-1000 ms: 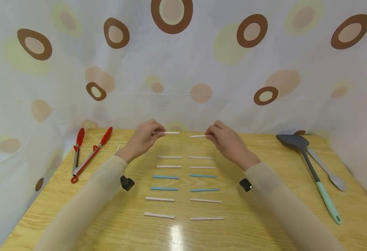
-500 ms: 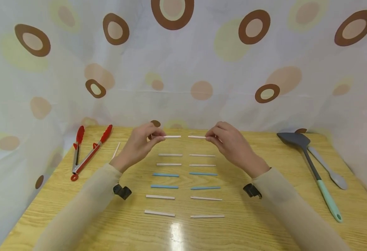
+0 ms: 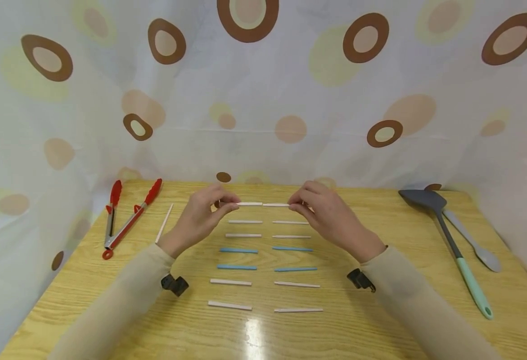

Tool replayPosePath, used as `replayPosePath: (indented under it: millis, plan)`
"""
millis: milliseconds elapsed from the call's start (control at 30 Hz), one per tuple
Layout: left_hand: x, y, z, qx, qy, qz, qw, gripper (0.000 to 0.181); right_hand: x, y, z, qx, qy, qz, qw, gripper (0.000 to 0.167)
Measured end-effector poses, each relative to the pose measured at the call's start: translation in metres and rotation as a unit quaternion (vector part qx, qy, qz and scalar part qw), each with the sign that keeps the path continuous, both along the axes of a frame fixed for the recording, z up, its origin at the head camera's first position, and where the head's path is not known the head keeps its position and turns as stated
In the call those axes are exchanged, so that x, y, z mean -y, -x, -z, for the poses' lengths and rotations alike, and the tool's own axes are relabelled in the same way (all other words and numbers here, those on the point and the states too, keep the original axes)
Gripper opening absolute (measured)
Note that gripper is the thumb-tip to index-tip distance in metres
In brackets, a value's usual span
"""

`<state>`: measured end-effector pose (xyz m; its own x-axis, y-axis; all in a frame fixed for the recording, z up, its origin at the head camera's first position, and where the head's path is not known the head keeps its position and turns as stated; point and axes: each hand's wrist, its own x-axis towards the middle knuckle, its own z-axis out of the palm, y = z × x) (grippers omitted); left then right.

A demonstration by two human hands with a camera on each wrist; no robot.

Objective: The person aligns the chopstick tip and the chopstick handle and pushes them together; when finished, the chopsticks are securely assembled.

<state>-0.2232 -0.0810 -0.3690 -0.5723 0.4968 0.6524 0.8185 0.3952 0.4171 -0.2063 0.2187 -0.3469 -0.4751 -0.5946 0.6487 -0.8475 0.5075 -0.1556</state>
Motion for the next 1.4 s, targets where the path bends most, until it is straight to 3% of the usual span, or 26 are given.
replayPosePath:
  millis: [433, 733, 867, 1033, 1400]
  plan:
    - [-0.002, -0.006, 0.006, -0.002, -0.007, 0.01, 0.9999, 0.007, -0.002, -0.004, 0.005, 0.013, 0.005, -0.005, 0.9999, 0.022]
    - [-0.003, -0.009, 0.002, -0.018, -0.009, 0.02, 0.9996, 0.008, 0.001, -0.007, 0.002, 0.043, -0.005, -0.012, 0.999, 0.021]
    - [-0.004, -0.012, -0.002, -0.011, -0.033, 0.021, 0.9992, 0.009, 0.002, -0.01, 0.0, 0.063, 0.019, -0.007, 0.9978, 0.02]
    - [-0.005, -0.015, -0.004, -0.002, -0.061, 0.022, 0.9979, 0.009, 0.005, -0.012, -0.001, 0.053, 0.039, -0.005, 0.9978, 0.022]
    - [-0.01, -0.02, -0.003, 0.029, -0.062, 0.019, 0.9974, 0.009, 0.006, -0.015, 0.001, 0.043, 0.079, -0.007, 0.9959, 0.024]
